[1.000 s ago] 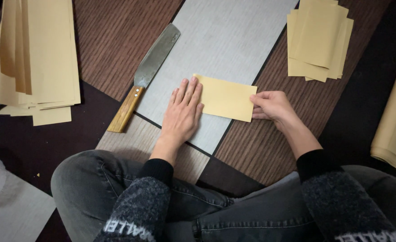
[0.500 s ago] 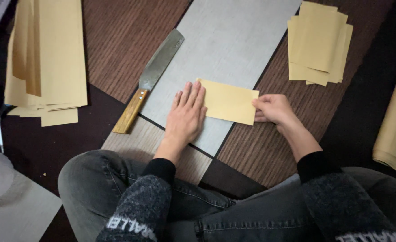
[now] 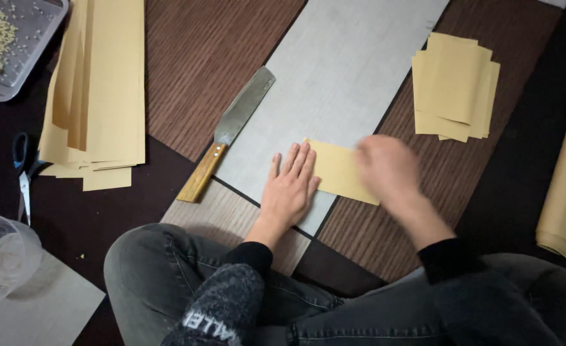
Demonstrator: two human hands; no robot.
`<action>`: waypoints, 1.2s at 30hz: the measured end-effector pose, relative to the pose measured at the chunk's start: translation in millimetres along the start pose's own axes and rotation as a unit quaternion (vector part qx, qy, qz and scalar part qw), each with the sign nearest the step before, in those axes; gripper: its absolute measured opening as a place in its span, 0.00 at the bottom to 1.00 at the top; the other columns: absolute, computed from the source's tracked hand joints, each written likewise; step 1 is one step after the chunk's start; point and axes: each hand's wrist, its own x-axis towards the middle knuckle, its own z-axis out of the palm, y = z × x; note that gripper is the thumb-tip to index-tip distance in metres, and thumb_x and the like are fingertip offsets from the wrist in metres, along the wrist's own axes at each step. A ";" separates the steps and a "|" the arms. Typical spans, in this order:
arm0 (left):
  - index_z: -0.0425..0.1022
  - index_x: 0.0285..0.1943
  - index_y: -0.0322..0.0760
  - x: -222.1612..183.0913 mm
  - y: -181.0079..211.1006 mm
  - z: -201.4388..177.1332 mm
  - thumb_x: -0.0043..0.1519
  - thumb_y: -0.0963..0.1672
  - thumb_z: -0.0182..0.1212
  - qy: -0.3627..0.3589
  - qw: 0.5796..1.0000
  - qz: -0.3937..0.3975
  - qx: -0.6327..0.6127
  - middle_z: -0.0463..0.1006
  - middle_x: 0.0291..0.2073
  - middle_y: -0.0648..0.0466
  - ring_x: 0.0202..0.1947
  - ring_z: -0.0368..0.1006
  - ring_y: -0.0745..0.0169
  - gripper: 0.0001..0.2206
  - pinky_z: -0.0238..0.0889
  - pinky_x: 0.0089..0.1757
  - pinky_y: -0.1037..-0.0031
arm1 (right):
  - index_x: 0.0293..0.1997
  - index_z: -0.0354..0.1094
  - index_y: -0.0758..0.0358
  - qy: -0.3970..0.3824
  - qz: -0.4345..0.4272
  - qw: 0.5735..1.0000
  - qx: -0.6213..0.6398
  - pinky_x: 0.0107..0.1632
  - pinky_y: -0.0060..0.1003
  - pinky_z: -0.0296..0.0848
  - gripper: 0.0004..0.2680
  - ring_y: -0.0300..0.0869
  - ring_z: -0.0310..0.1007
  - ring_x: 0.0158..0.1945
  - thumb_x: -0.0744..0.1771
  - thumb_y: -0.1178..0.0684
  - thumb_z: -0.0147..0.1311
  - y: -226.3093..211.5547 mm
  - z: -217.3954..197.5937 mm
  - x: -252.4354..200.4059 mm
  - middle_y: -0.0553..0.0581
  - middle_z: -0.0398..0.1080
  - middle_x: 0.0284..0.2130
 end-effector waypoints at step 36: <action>0.66 0.82 0.39 -58.3 -5.8 -24.8 0.74 0.54 0.53 0.001 0.996 0.079 0.044 0.76 0.73 0.32 0.78 0.69 0.35 0.29 0.53 0.74 0.42 | 0.69 0.71 0.58 -0.026 -0.152 0.987 -0.035 0.55 0.50 0.85 0.16 0.58 0.74 0.64 0.71 0.55 0.48 -93.4 29.9 7.0 0.58 0.70 0.60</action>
